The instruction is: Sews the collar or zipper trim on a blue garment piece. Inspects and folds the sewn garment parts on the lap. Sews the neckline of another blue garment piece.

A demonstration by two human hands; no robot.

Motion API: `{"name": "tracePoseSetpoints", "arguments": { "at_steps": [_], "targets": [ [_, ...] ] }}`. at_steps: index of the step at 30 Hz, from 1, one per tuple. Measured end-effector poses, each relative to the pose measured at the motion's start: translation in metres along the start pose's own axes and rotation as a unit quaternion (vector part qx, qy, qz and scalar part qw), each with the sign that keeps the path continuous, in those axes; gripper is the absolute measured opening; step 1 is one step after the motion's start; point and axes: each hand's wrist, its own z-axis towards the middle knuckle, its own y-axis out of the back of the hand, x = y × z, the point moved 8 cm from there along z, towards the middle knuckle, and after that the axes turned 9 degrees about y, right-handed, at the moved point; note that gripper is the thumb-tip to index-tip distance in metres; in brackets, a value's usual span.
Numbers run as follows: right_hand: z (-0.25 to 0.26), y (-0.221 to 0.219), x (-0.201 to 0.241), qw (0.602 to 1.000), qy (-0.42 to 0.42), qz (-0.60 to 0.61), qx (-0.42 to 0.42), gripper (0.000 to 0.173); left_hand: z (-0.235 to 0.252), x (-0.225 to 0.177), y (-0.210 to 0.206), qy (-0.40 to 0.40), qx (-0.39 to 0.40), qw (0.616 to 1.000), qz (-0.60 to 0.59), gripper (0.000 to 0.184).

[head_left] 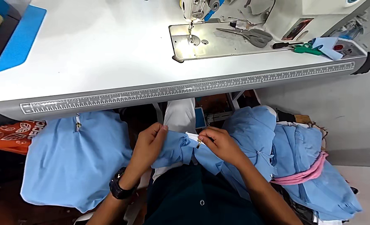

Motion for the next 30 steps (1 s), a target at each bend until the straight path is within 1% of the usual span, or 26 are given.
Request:
{"name": "tracePoseSetpoints", "arguments": {
  "at_steps": [2, 3, 4, 5, 6, 7, 8, 9, 10, 11, 12, 13, 14, 15, 16, 17, 18, 20, 23, 26, 28, 30],
  "targets": [
    [0.002, -0.004, 0.003, 1.000, -0.001, 0.004, -0.007, 0.016, -0.023, -0.038, -0.011, -0.092, -0.063, 0.989, 0.096, 0.027],
    [0.002, -0.007, 0.003, 1.000, -0.002, 0.012, -0.011, 0.015, -0.039, -0.055, -0.028, -0.130, -0.068, 0.982, 0.121, 0.025],
    [0.001, -0.009, 0.001, 1.000, -0.006, 0.024, -0.014, 0.015, -0.054, -0.064, -0.053, -0.158, -0.041, 0.977, 0.136, 0.023],
    [0.000, -0.012, -0.002, 0.999, -0.008, 0.042, -0.017, 0.015, -0.069, -0.068, -0.083, -0.184, 0.015, 0.971, 0.153, 0.023],
    [0.000, -0.015, -0.008, 0.998, -0.005, 0.067, -0.020, 0.015, -0.082, -0.065, -0.112, -0.209, 0.104, 0.957, 0.173, 0.027],
    [0.000, -0.018, -0.019, 0.995, 0.002, 0.098, -0.027, 0.017, -0.092, -0.058, -0.135, -0.226, 0.218, 0.932, 0.183, 0.034],
    [-0.001, -0.022, -0.031, 0.990, 0.002, 0.135, -0.030, 0.018, -0.099, -0.051, -0.146, -0.240, 0.324, 0.897, 0.183, 0.041],
    [-0.003, -0.026, -0.044, 0.985, 0.000, 0.167, -0.034, 0.019, -0.102, -0.047, -0.146, -0.257, 0.386, 0.868, 0.178, 0.043],
    [-0.007, -0.029, -0.054, 0.982, -0.004, 0.188, -0.035, 0.019, -0.096, -0.046, -0.136, -0.270, 0.388, 0.867, 0.158, 0.037],
    [-0.010, -0.033, -0.063, 0.980, -0.008, 0.198, -0.033, 0.020, -0.084, -0.046, -0.122, -0.276, 0.338, 0.888, 0.146, 0.029],
    [-0.011, -0.036, -0.067, 0.979, -0.007, 0.200, -0.031, 0.020, -0.067, -0.045, -0.105, -0.269, 0.261, 0.915, 0.146, 0.024],
    [-0.011, -0.038, -0.069, 0.980, -0.005, 0.198, -0.031, 0.019, -0.048, -0.042, -0.088, -0.252, 0.187, 0.938, 0.149, 0.022],
    [-0.009, -0.039, -0.067, 0.980, -0.003, 0.195, -0.033, 0.019, -0.029, -0.035, -0.073, -0.230, 0.128, 0.954, 0.143, 0.020],
    [-0.006, -0.040, -0.065, 0.981, 0.000, 0.190, -0.038, 0.019, -0.013, -0.027, -0.062, -0.210, 0.091, 0.965, 0.130, 0.022],
    [-0.004, -0.040, -0.062, 0.982, 0.004, 0.182, -0.044, 0.019, -0.001, -0.018, -0.056, -0.194, 0.079, 0.971, 0.112, 0.027],
    [-0.002, -0.039, -0.059, 0.984, 0.007, 0.172, -0.048, 0.019, 0.006, -0.010, -0.055, -0.179, 0.090, 0.975, 0.094, 0.031],
    [-0.001, -0.038, -0.056, 0.986, 0.010, 0.162, -0.050, 0.019, 0.008, -0.005, -0.057, -0.170, 0.107, 0.976, 0.078, 0.032],
    [-0.001, -0.035, -0.051, 0.989, 0.013, 0.142, -0.044, 0.019, 0.003, 0.000, -0.066, -0.172, 0.120, 0.976, 0.067, 0.028],
    [0.000, -0.030, -0.043, 0.993, 0.009, 0.118, -0.031, 0.019, -0.002, 0.002, -0.070, -0.176, 0.116, 0.975, 0.071, 0.022],
    [0.002, -0.022, -0.036, 0.994, 0.003, 0.101, -0.031, 0.019, -0.003, 0.004, -0.069, -0.140, 0.111, 0.981, 0.078, 0.025],
    [0.004, -0.018, -0.031, 0.994, 0.004, 0.104, -0.032, 0.019, -0.005, 0.003, -0.068, -0.137, 0.109, 0.981, 0.084, 0.026],
    [0.006, -0.016, -0.027, 0.994, 0.007, 0.108, -0.031, 0.018, -0.005, 0.003, -0.064, -0.136, 0.098, 0.984, 0.063, 0.023]
  ]
}}
